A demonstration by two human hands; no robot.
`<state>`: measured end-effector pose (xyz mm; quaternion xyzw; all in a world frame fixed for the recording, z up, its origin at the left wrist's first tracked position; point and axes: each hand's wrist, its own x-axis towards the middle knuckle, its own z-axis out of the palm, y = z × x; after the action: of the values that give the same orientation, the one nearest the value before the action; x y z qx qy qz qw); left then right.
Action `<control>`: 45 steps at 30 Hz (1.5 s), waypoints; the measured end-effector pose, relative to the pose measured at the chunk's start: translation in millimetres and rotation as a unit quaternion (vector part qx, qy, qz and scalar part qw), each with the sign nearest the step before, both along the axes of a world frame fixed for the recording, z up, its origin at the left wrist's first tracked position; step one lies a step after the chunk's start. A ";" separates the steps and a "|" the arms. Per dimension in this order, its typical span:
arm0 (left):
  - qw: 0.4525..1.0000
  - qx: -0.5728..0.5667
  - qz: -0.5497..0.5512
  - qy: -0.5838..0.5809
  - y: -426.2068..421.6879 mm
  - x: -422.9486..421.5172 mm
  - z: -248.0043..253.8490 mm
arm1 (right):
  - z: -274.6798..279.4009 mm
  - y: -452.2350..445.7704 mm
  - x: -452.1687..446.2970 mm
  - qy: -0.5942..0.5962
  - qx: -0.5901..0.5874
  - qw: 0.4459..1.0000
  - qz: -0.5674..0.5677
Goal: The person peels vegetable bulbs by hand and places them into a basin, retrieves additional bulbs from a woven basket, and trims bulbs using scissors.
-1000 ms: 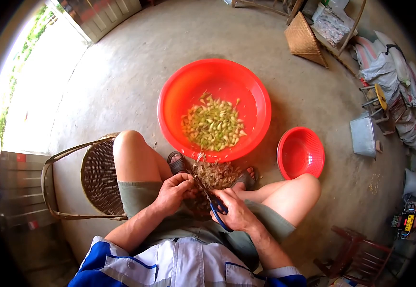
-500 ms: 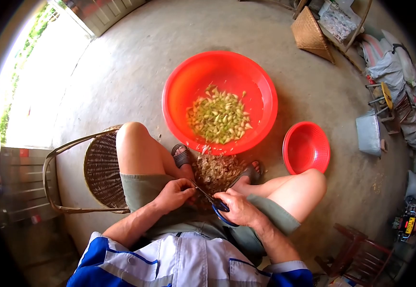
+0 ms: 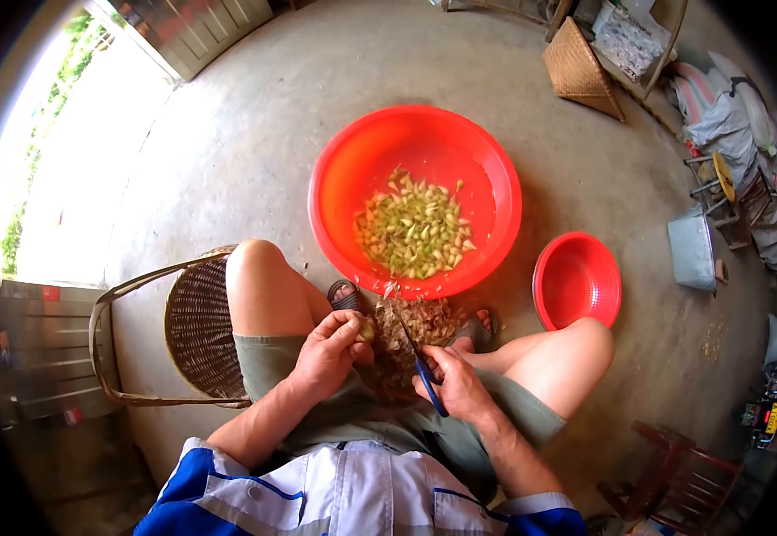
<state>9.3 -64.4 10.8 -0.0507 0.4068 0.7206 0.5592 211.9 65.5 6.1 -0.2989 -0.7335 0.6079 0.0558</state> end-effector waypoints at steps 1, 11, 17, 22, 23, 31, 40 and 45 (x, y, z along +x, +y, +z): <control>1.000 0.003 0.007 -0.024 1.6 -1.9 1.4 | -1.5 -0.7 0.0 0.004 -0.001 1.000 -0.001; 0.993 0.001 0.032 -0.113 5.6 -2.6 9.9 | 11.1 -3.8 -5.5 0.007 -0.027 1.000 -0.007; 0.993 -0.007 0.057 -0.105 9.9 -2.9 13.6 | 38.7 -5.1 -14.8 0.046 0.082 0.995 0.017; 0.993 -0.007 0.063 -0.101 10.5 -0.3 7.5 | 39.7 -12.1 -22.8 0.073 0.192 0.978 0.027; 0.994 -0.007 0.064 -0.088 11.7 1.4 6.5 | 39.0 -12.0 -22.9 0.069 0.194 0.978 0.030; 0.996 -0.004 0.046 -0.072 11.1 2.6 3.4 | 37.6 -11.9 -25.8 0.051 0.190 0.980 0.040; 0.997 -0.032 0.040 -0.049 7.3 6.5 -2.9 | 35.7 -11.0 -25.2 0.038 0.187 0.980 0.052; 0.996 -0.034 0.067 -0.052 -0.5 14.6 -8.5 | 32.9 -12.4 -23.8 0.046 0.191 0.978 0.071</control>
<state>23.9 -64.9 2.3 -0.1339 0.3975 0.7383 0.5282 188.1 53.1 39.0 -0.2012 -0.8519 0.4726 0.1018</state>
